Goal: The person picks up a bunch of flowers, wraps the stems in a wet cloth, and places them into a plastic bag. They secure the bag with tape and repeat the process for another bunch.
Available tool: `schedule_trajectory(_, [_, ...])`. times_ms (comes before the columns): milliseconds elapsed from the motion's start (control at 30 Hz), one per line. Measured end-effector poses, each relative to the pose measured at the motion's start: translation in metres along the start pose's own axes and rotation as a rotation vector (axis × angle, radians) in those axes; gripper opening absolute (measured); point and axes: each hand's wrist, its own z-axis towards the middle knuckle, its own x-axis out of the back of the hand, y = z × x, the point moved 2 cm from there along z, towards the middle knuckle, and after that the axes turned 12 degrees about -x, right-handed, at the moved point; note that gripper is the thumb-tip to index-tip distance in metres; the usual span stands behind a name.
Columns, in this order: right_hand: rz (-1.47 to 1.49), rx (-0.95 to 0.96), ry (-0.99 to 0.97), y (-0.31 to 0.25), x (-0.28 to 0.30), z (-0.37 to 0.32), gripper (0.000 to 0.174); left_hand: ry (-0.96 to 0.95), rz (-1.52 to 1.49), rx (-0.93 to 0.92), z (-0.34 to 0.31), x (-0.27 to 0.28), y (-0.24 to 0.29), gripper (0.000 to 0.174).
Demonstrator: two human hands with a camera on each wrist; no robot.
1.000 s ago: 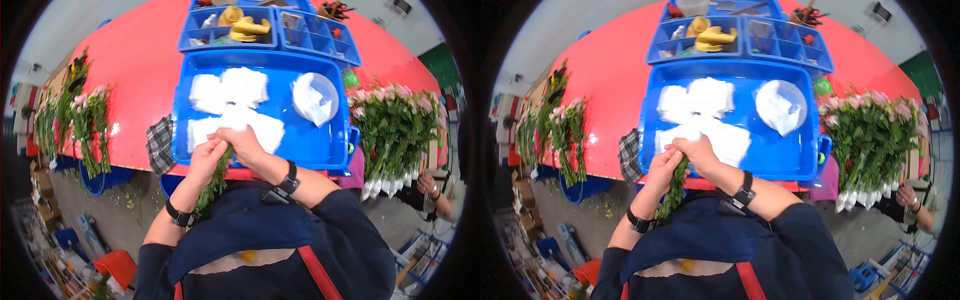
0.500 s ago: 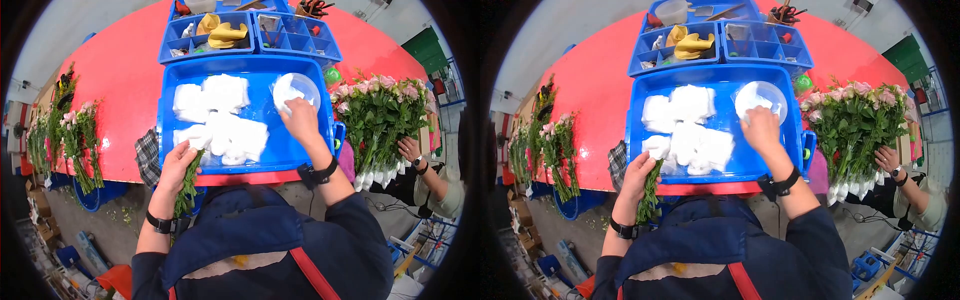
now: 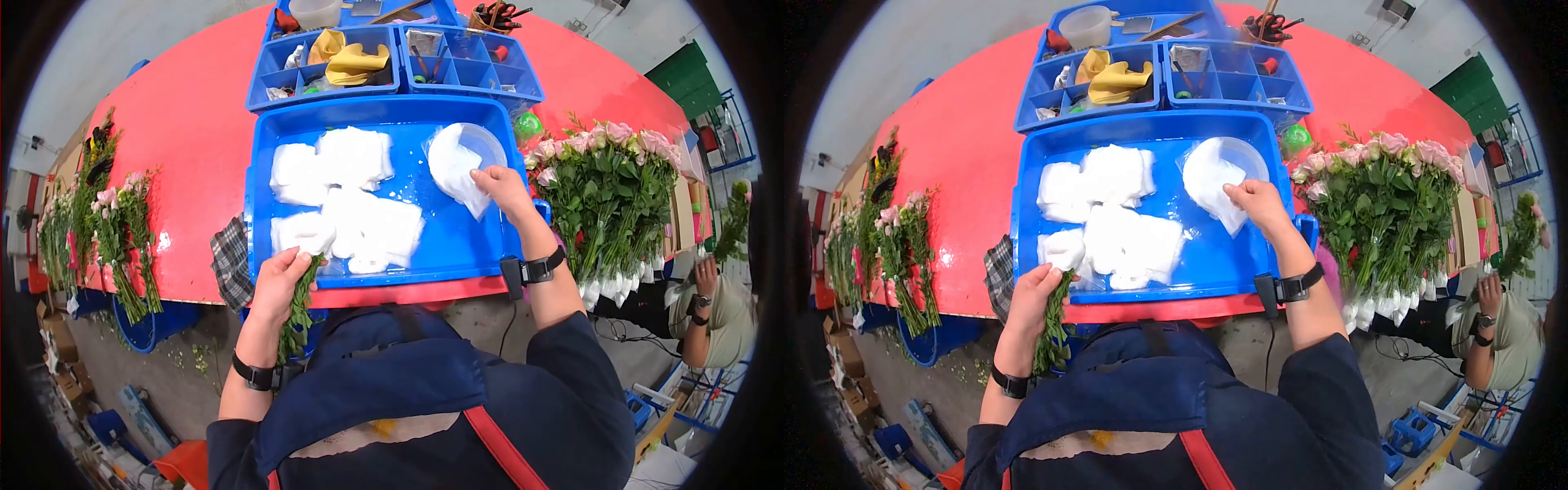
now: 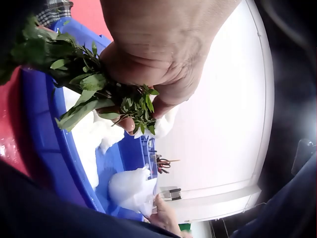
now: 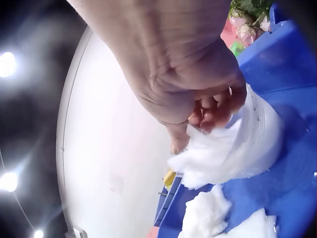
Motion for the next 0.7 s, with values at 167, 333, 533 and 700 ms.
schedule_trajectory(167, [-0.127,0.192,0.167,0.014,0.008,0.013,0.019,-0.004,-0.036,-0.009,-0.004,-0.013,0.005,0.028])
schedule_trajectory(333, [-0.009,0.249,0.283,-0.026,0.019,-0.001,0.02,-0.033,-0.036,-0.034,-0.006,-0.029,0.01,0.029])
schedule_trajectory(533, [-0.054,0.369,0.138,-0.035,0.033,0.026,0.021,-0.02,-0.03,-0.073,-0.008,-0.042,0.019,0.028])
schedule_trajectory(700, [-0.225,0.598,0.357,-0.073,0.033,-0.006,0.016,-0.004,-0.093,-0.087,-0.016,-0.044,0.02,0.029])
